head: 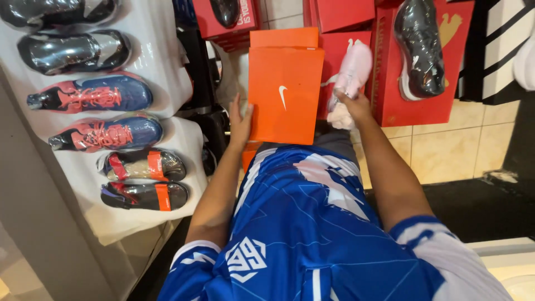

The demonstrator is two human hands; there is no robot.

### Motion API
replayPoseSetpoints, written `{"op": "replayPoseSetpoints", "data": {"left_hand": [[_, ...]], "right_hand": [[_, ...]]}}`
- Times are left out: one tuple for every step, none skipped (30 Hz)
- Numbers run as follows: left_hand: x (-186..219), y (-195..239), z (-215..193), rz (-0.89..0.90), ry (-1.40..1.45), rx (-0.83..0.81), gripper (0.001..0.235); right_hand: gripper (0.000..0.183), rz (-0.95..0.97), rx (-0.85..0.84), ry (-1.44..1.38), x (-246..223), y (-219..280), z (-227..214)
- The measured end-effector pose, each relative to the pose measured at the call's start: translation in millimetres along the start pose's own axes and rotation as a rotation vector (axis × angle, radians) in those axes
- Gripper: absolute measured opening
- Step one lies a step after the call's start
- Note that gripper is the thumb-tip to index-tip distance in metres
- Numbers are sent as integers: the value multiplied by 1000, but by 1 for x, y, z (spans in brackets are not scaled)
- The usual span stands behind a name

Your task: Cleaning and organizing shoe boxes using a cloth

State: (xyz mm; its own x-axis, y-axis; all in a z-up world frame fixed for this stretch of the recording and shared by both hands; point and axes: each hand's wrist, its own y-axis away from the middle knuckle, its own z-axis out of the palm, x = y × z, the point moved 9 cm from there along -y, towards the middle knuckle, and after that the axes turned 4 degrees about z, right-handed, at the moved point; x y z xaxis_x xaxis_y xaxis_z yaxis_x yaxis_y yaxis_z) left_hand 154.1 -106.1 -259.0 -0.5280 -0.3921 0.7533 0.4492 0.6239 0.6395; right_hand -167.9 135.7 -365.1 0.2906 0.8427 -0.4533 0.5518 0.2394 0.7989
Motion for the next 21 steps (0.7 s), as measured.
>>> {"op": "replayPoseSetpoints", "data": {"left_hand": [[28, 3, -12, 260, -81, 179, 62], [55, 14, -21, 519, -154, 362, 41], [75, 14, -6, 533, -138, 340, 41], [94, 12, 15, 557, -24, 228, 39], [113, 15, 31, 579, 87, 125, 38], [120, 9, 55, 592, 100, 113, 38], [119, -1, 96, 463, 330, -165, 58], [121, -3, 139, 321, 550, -446, 79], [131, 2, 156, 336, 549, -456, 79], [142, 6, 171, 351, 617, -457, 71], [152, 9, 187, 364, 690, -457, 62], [164, 8, 184, 377, 694, -467, 62], [172, 4, 178, 332, 827, -440, 56], [178, 1, 172, 283, 959, -413, 52], [181, 3, 170, 289, 969, -407, 52], [182, 4, 169, 259, 1053, -412, 57], [181, 6, 163, 228, 1132, -410, 62], [188, 15, 155, 234, 1136, -395, 62], [202, 24, 148, 321, 1111, -412, 57], [216, 35, 142, 408, 1084, -428, 54], [217, 34, 140, 416, 1085, -425, 54]], "right_hand": [[77, -19, 13, -110, -9, 17, -16], [76, -41, 25, -220, -18, 35, -32], [76, -44, 55, -223, -28, 58, -53], [64, -104, -43, -336, -44, 83, -63], [51, -173, -152, -445, -62, 108, -68], [51, -184, -132, -443, -76, 133, -79], [50, -234, -222, -403, -96, 159, -76], [50, -285, -311, -362, -116, 187, -73], [50, -298, -300, -364, -133, 199, -62], [70, -444, -292, -341, -160, 217, -53], [92, -588, -284, -311, -187, 234, -45], [92, -600, -273, -307, -191, 240, -53], [88, -570, -233, -361, -192, 243, -65], [87, -541, -194, -414, -192, 246, -76], [87, -546, -199, -403, -206, 269, -83], [71, -651, -30, -372, -225, 296, -105], [58, -753, 131, -344, -242, 326, -122], [58, -757, 117, -339, -247, 333, -119], [53, -940, 213, -325, -260, 354, -128], [56, -1122, 311, -309, -269, 377, -137], [56, -1129, 307, -309, -270, 379, -125]]}}
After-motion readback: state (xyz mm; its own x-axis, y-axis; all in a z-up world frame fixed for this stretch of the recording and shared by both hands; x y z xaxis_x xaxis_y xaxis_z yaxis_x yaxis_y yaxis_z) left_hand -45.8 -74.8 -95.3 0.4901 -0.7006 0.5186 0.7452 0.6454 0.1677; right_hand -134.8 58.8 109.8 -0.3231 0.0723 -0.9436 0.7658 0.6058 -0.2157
